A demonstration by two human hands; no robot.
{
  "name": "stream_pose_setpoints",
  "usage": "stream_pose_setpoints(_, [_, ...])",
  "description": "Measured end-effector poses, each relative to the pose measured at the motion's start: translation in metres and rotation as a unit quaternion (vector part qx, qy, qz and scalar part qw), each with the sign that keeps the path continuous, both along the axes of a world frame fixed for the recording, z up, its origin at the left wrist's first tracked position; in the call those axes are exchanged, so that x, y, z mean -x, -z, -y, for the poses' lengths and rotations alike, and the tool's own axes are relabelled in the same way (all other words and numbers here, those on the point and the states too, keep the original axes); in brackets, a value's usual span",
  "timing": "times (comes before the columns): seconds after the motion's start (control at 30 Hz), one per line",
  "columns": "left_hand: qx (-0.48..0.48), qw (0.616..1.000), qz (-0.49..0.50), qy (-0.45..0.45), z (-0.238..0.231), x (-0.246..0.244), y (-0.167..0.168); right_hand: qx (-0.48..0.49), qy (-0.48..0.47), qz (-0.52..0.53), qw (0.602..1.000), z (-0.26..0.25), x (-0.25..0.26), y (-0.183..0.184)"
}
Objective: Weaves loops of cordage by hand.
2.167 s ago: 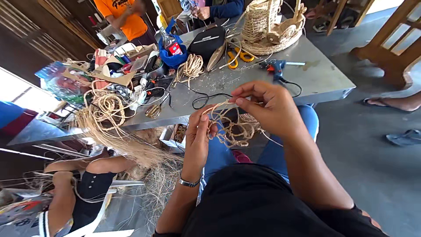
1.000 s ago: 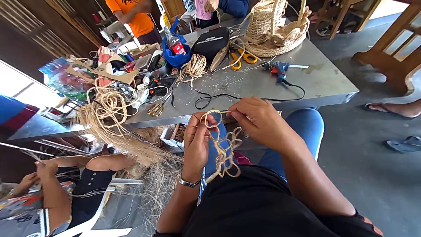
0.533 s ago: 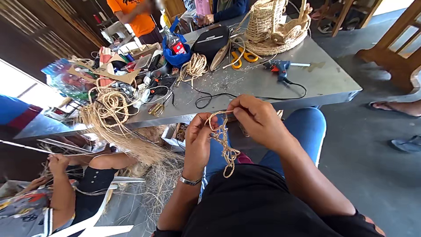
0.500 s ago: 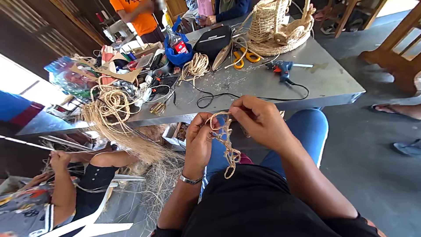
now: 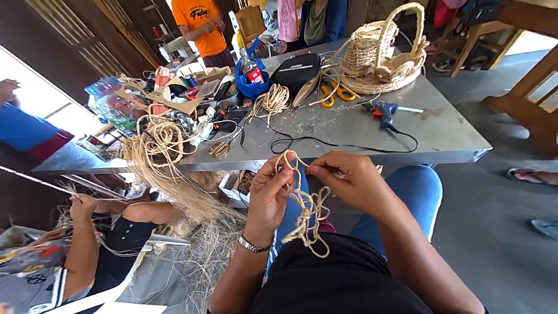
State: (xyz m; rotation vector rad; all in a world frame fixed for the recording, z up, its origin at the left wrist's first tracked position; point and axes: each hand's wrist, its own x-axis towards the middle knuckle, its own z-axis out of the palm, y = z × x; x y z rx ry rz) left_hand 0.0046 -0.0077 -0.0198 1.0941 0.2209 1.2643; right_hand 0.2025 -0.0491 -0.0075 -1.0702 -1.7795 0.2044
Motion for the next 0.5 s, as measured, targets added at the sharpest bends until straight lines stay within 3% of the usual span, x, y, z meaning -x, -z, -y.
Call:
stream_pose_setpoints(0.2, [-0.076, 0.991, -0.080, -0.070, 0.003, -0.008, -0.005, -0.013, 0.026, -0.061, 0.998, 0.002, 0.007, -0.012])
stream_pose_setpoints(0.5, [-0.059, 0.995, -0.068, -0.042, 0.005, -0.009, -0.007, -0.025, 0.029, -0.088, 0.995, 0.015, -0.001, -0.013])
